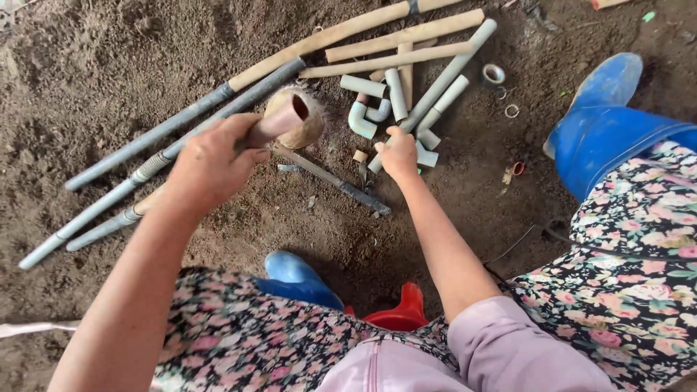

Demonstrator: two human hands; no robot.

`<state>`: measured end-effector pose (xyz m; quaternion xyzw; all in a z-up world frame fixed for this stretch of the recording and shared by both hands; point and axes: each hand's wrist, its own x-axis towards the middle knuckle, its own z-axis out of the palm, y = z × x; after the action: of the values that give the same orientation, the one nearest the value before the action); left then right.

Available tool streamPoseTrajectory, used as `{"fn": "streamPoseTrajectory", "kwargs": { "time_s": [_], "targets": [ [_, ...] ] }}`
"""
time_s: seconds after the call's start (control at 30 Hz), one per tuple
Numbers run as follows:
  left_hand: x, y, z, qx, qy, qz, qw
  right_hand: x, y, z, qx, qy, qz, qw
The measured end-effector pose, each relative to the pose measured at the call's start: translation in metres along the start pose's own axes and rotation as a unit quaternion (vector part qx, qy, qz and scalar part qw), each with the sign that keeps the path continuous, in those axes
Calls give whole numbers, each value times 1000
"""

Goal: The person assembles a pipe structure by connecting various PVC pipe segments and elbow joints. They pick up different pieces from the ground, fit them together by hand, and build a longer assembly with bends.

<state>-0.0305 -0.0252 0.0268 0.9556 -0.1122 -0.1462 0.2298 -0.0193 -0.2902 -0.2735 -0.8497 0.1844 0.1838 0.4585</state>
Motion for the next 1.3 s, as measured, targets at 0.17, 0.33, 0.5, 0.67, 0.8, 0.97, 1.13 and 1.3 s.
{"fn": "streamPoseTrajectory", "kwargs": {
  "time_s": [0.17, 0.33, 0.5, 0.67, 0.8, 0.97, 1.13, 1.3],
  "targets": [
    [13, 10, -8, -15, 11, -37, 999, -22, -31, -8, -6, 93, 41, 995],
    [44, 19, 14, -65, 9, -36, 997, -10, -15, -6, -14, 128, 65, 990],
    [49, 18, 34, -81, 3, -2, 997, 9, 3, 10, 50, 142, 132, 980],
    [58, -1, 47, -79, 34, 47, 995, 22, 4, 12, 222, 192, 178, 939],
    [67, -17, 55, -76, 64, 94, 991, 15, -21, -3, 408, 277, 165, 854],
    [65, 5, 54, -76, 32, 46, 996, -3, -63, -47, 451, 336, 88, 822],
    [60, 13, 60, -62, 44, 65, 995, -24, -116, -93, 518, 336, -4, 787],
    [62, 28, 52, -39, -38, 6, 998, -57, -158, -124, 688, 155, -141, 695]
  ]
}}
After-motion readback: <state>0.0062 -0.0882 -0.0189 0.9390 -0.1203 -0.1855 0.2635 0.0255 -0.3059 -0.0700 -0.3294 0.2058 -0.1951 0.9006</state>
